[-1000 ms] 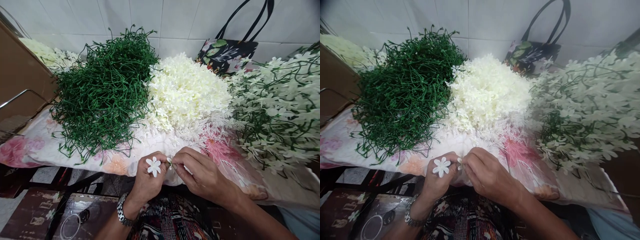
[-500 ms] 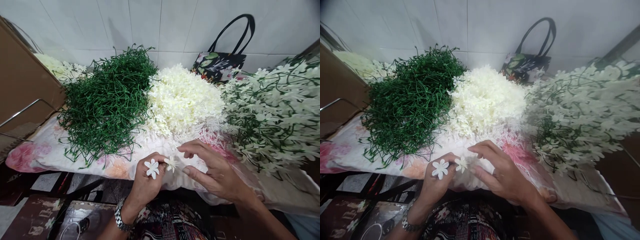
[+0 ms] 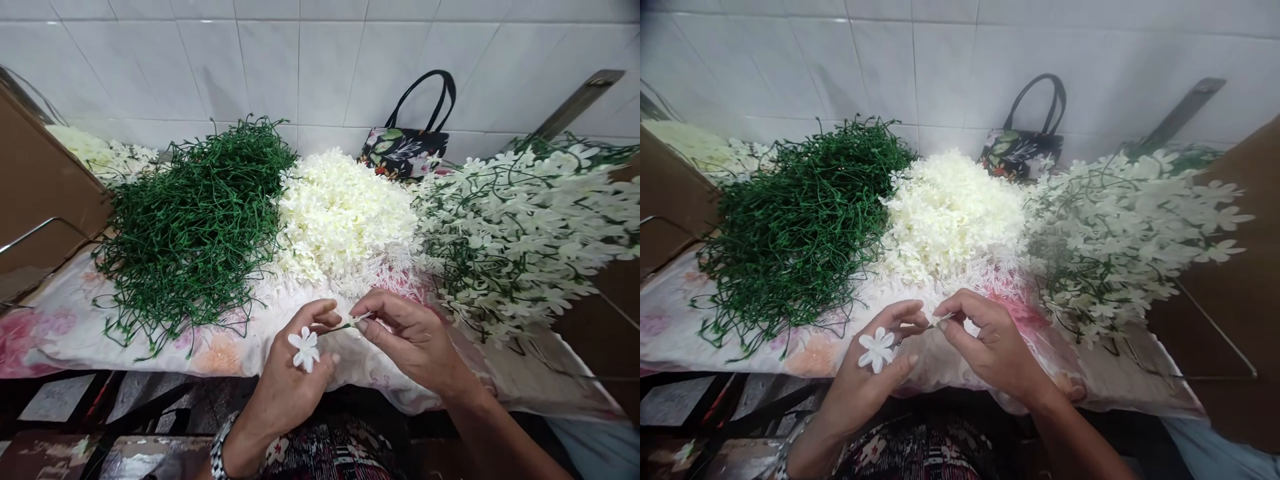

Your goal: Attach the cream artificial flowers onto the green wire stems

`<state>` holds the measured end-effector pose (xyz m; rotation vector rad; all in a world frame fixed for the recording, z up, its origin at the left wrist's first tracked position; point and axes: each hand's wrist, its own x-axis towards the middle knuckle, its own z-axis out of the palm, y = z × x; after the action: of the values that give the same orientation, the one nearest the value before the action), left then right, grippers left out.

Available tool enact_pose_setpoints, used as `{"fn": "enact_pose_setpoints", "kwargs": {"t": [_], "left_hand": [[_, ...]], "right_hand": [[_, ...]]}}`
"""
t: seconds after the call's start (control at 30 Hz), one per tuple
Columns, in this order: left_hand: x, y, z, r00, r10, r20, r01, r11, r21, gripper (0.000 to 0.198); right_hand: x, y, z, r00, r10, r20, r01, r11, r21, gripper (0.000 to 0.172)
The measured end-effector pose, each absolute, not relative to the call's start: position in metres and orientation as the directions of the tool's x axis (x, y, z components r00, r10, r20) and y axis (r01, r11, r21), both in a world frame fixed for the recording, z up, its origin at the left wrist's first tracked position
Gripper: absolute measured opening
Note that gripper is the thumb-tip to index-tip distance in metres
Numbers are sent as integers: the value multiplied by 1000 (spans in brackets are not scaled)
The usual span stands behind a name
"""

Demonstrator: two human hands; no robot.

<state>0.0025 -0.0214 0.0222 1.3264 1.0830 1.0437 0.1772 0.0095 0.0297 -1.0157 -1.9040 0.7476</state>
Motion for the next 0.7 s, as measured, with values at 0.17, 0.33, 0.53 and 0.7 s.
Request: {"fn": "enact_pose_setpoints", "kwargs": {"t": [0.17, 0.33, 0.53, 0.7], "left_hand": [[-2, -21, 10, 145, 989, 39, -76, -29, 997, 67], [0, -21, -1, 3, 1000, 12, -105, -12, 994, 51], [-4, -18, 0, 60, 991, 116, 109, -122, 986, 19], [-7, -15, 3, 156, 962, 223, 216, -254, 943, 17]], "right_hand": [[194, 19, 40, -270, 891, 364, 409, 448, -795, 6], [234, 42, 71, 49, 813, 580, 498, 483, -720, 6], [308, 85, 115, 279, 186, 942, 955, -158, -252, 14], [342, 102, 110, 122, 469, 875, 928, -366, 67, 23]]}}
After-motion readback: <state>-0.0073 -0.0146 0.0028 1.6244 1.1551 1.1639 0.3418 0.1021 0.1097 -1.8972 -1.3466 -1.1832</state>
